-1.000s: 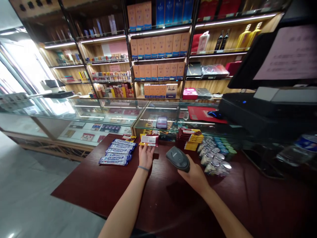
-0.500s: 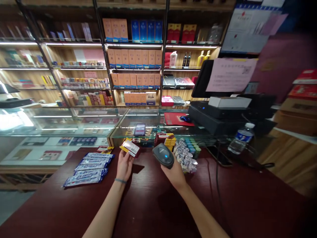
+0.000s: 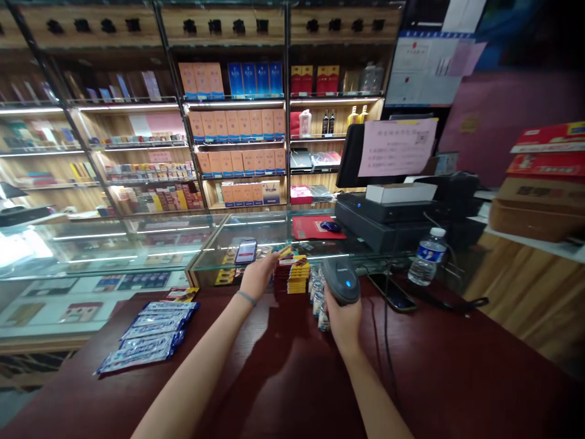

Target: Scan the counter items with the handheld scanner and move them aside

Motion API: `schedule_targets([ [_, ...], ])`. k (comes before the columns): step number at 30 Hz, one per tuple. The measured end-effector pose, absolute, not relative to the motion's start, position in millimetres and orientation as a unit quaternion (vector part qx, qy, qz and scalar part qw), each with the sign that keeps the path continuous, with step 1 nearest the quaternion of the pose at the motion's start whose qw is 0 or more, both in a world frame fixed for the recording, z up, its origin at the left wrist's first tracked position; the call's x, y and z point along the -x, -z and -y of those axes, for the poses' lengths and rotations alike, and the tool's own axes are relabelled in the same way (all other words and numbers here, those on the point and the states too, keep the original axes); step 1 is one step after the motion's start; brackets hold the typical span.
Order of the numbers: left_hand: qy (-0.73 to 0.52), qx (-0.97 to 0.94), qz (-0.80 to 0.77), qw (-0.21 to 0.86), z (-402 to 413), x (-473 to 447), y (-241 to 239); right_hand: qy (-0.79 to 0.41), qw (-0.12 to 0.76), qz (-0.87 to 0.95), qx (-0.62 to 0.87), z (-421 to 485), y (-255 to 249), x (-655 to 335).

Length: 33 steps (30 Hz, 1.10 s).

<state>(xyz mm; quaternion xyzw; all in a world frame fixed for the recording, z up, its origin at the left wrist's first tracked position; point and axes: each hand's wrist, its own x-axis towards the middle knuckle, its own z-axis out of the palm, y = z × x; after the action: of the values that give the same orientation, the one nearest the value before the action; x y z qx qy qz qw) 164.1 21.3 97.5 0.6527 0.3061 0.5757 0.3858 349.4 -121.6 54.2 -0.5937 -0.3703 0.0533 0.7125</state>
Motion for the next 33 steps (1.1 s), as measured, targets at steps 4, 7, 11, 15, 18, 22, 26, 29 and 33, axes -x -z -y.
schedule_targets([
  [4,-0.51,-0.661,-0.259,0.486,-27,-189,-97,-0.051,0.733,0.322,0.598,125,-64,-356],
  [7,-0.498,-0.611,-0.254,0.56,-29,-203,-94,-0.061,0.74,0.305,0.597,129,-72,-360],
  [11,-0.519,-0.648,-0.245,0.5,-33,-214,-90,-0.105,0.752,0.282,0.587,133,-81,-363],
  [15,-0.503,-0.722,-0.237,0.411,-36,-219,-88,-0.116,0.764,0.26,0.579,137,-87,-364],
  [18,-0.479,-0.73,-0.243,0.422,-38,-220,-83,-0.116,0.764,0.258,0.581,139,-89,-364],
  [22,-0.488,-0.709,-0.246,0.445,-39,-221,-76,-0.119,0.765,0.265,0.574,139,-89,-365],
  [26,-0.527,-0.704,-0.211,0.427,-39,-223,-75,-0.112,0.763,0.27,0.576,138,-90,-364],
  [29,-0.544,-0.642,-0.224,0.491,-35,-222,-81,-0.11,0.757,0.281,0.58,139,-90,-362],
  [33,-0.541,-0.608,-0.239,0.529,-26,-206,-88,-0.114,0.77,0.293,0.555,141,-88,-356],
])
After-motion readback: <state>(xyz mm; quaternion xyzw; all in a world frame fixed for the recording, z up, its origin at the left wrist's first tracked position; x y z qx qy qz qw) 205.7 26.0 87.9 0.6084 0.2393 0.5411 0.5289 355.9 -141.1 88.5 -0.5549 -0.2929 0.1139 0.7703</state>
